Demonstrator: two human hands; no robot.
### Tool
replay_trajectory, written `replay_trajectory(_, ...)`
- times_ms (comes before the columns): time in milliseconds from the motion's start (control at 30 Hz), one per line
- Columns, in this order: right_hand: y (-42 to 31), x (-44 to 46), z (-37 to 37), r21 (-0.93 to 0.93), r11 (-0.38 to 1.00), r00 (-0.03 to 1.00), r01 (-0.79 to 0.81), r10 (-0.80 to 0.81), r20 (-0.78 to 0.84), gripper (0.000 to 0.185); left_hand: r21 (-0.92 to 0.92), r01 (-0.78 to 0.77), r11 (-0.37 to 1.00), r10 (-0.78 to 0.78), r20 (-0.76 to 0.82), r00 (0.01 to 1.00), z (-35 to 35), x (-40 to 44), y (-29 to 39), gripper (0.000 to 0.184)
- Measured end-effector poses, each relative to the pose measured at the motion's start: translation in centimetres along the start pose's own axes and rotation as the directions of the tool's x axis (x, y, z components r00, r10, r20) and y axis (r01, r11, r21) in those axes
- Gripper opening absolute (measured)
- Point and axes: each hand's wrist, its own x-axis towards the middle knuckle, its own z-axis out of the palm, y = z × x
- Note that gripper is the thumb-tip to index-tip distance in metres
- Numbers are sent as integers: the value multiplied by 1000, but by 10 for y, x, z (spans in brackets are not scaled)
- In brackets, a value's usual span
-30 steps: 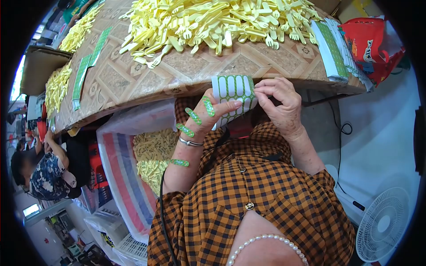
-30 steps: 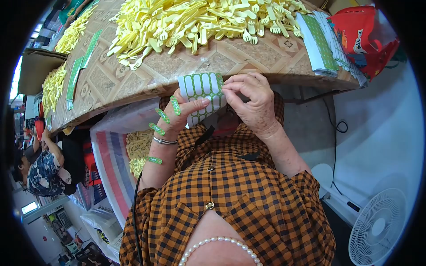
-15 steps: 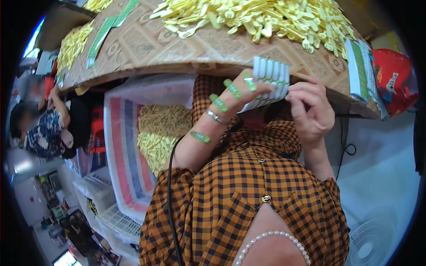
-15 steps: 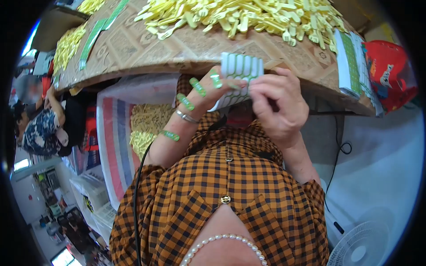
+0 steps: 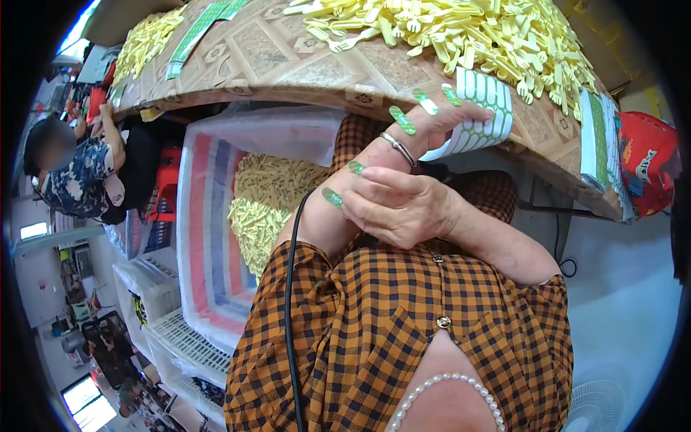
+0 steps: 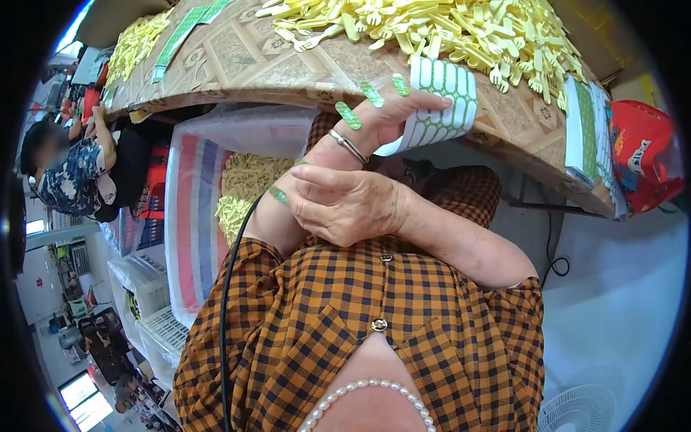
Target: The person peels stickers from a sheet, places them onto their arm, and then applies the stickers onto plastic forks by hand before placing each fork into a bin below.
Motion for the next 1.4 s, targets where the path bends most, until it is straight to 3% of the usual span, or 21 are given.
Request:
replay_trajectory(200,5,-14,-20,88,959,963,-270,269,32,29,2,-11,1000,11,28,1000,-17,9,4,38)
replay_trajectory(267,7,-26,-32,54,919,917,-390,393,-67,26,-61,52,997,-53,-12,999,-8,4,12,35)
replay_trajectory(300,6,-30,-42,12,865,853,-501,496,-163,24,-107,115,988,-121,-48,992,1,-2,19,34)
replay_trajectory(367,6,-53,-60,-2,688,659,-726,695,-287,34,-157,27,987,-26,6,1000,12,-9,19,34)
replay_trajectory(467,10,-79,-74,204,361,274,-910,893,-357,55,-204,29,979,-13,79,997,23,-2,18,38)
replay_trajectory(533,4,-94,-79,453,235,116,-860,955,-274,60,-217,57,975,-38,94,995,32,2,15,37)
replay_trajectory(567,2,-99,-79,560,185,61,-807,971,-233,61,-147,-37,988,47,61,997,30,5,8,35)
replay_trajectory(600,0,-100,-79,819,124,-15,-561,987,-159,52,6,-57,998,57,46,997,32,6,8,33)
replay_trajectory(700,-1,-111,-126,529,68,25,-846,996,-89,27,132,-206,970,207,6,978,57,5,6,29)
replay_trajectory(733,9,-120,-141,428,177,103,-887,977,-189,26,142,-194,971,163,205,965,44,10,13,33)
replay_trajectory(767,21,-132,-157,313,275,191,-909,942,-275,24,357,-277,892,235,157,959,44,10,18,36)
replay_trajectory(833,44,-170,-186,182,242,180,-953,937,-299,20,666,-375,645,370,157,916,33,9,28,44)
replay_trajectory(1000,115,-253,-260,-116,221,247,-968,912,-328,19,832,-391,394,638,59,768,-25,9,48,40)
replay_trajectory(1033,125,-265,-266,-84,137,157,-987,935,-317,18,867,-356,350,678,28,734,-36,9,52,39)
replay_trajectory(1067,133,-277,-267,-87,139,160,-986,933,-322,18,884,-350,310,697,39,716,-52,10,55,38)
replay_trajectory(1133,145,-301,-265,-410,-31,101,-912,949,-298,18,933,-304,191,730,71,679,-77,8,59,34)
replay_trajectory(1167,149,-310,-262,-477,-128,18,-869,957,-290,21,947,-301,111,757,116,643,-96,9,57,32)
replay_trajectory(1200,152,-314,-261,-478,-127,21,-869,956,-292,21,956,-292,30,779,161,606,-96,11,58,31)
replay_trajectory(1233,154,-317,-259,-604,-146,34,-783,960,-277,21,906,-309,288,756,-17,655,-98,9,57,26)
replay_trajectory(1333,156,-338,-252,-786,-131,64,-605,975,-211,19,936,-264,235,764,-10,645,-98,9,55,25)
replay_trajectory(1400,154,-326,-252,-868,-172,-26,-466,983,-181,21,953,-275,131,777,73,625,-100,11,55,23)
